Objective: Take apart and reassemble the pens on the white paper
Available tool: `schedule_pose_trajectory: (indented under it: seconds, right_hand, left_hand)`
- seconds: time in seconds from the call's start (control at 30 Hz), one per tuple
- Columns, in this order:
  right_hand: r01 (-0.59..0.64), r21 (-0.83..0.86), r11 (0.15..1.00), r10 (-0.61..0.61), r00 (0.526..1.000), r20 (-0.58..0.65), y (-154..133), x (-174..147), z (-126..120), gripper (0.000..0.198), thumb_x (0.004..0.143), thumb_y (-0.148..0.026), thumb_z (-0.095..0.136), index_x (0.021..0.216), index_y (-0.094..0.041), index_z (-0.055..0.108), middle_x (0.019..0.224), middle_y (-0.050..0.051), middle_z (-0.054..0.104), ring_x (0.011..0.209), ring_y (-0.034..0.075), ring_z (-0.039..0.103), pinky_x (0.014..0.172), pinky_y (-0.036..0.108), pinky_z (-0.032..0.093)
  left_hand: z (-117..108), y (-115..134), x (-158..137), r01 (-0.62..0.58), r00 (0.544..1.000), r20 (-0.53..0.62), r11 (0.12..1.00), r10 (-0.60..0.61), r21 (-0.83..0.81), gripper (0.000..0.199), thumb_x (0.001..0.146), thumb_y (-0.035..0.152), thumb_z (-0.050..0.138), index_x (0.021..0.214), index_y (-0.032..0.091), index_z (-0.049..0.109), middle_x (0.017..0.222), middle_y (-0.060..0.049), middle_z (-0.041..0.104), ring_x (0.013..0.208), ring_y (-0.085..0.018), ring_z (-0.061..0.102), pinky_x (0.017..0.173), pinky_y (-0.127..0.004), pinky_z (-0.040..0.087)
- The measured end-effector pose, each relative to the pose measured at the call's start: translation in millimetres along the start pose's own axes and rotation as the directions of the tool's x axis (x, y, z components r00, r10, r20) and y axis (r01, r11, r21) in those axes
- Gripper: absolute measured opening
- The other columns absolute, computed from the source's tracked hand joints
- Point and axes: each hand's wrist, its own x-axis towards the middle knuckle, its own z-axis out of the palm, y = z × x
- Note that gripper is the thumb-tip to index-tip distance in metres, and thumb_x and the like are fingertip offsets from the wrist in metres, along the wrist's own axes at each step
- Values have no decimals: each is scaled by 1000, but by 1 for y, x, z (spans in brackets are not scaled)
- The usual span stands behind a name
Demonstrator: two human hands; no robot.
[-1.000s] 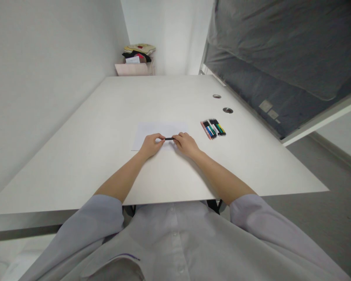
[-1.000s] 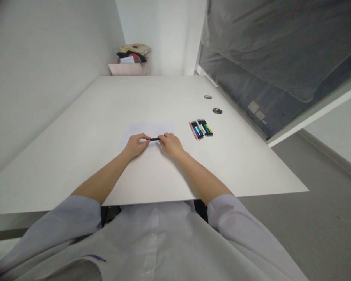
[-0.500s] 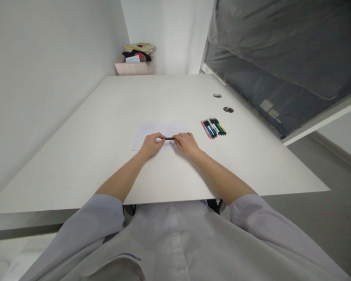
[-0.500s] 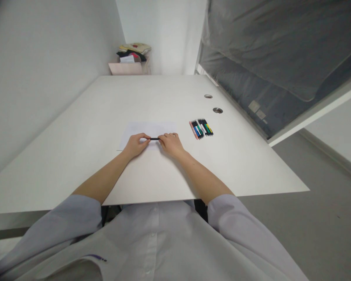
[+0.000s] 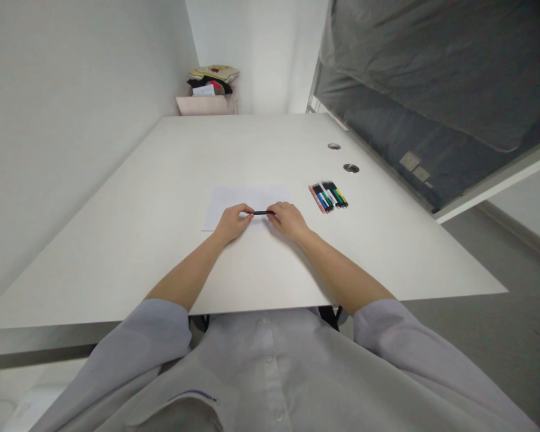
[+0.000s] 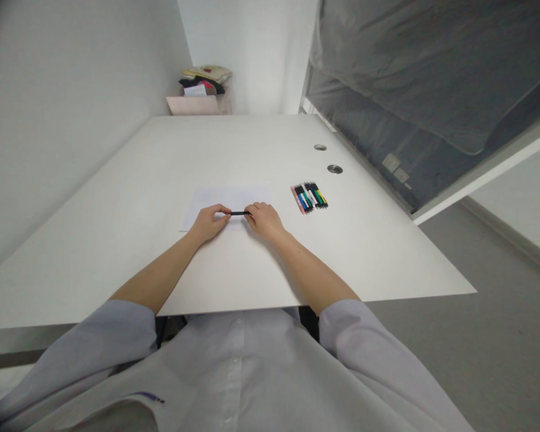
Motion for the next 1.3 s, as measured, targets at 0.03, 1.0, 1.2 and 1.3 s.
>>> schedule_pose_trajectory:
  seconds: [0.03, 1.0, 1.2, 1.3]
  right_hand:
    - [3, 3, 1000, -3, 1000, -9, 1, 0, 1, 26, 98, -25, 46, 112, -16, 67, 106, 12, 69, 99, 25, 59, 84, 34, 39]
    - [3, 17, 1000, -2, 1000, -14, 0, -1, -1, 26, 97, -26, 48, 112, -17, 68, 105, 11, 69, 98, 25, 58, 84, 35, 38]
    - [-12, 20, 1000, 12, 1000, -14, 0, -2, -2, 25, 97, -25, 48, 110, -18, 68, 105, 10, 69, 98, 24, 57, 83, 34, 37]
    - [-13, 18, 1000, 13, 1000, -17, -1, -2, -3, 25, 97, -25, 48, 111, -17, 68, 104, 11, 69, 98, 25, 57, 82, 34, 37]
  left_hand:
    - [0, -1, 0, 5, 1000, -8, 1000, -5, -11, 24, 84, 27, 59, 104, 18, 71, 102, -6, 76, 99, -22, 69, 94, -36, 52]
    - [3, -7, 7, -4, 992, 123, 993, -11, 118, 39, 96, 39, 36, 78, 21, 65, 79, -5, 69, 81, -21, 63, 81, -34, 48]
    - [3, -8, 3, 39, 998, 56, 999, -41, 32, 25, 83, 30, 58, 105, 20, 64, 102, -7, 71, 89, -20, 63, 86, -34, 49]
    - [3, -8, 4, 55, 996, 64, 996, -60, 70, 22, 89, 35, 52, 99, 20, 65, 97, -7, 72, 90, -21, 64, 87, -36, 49]
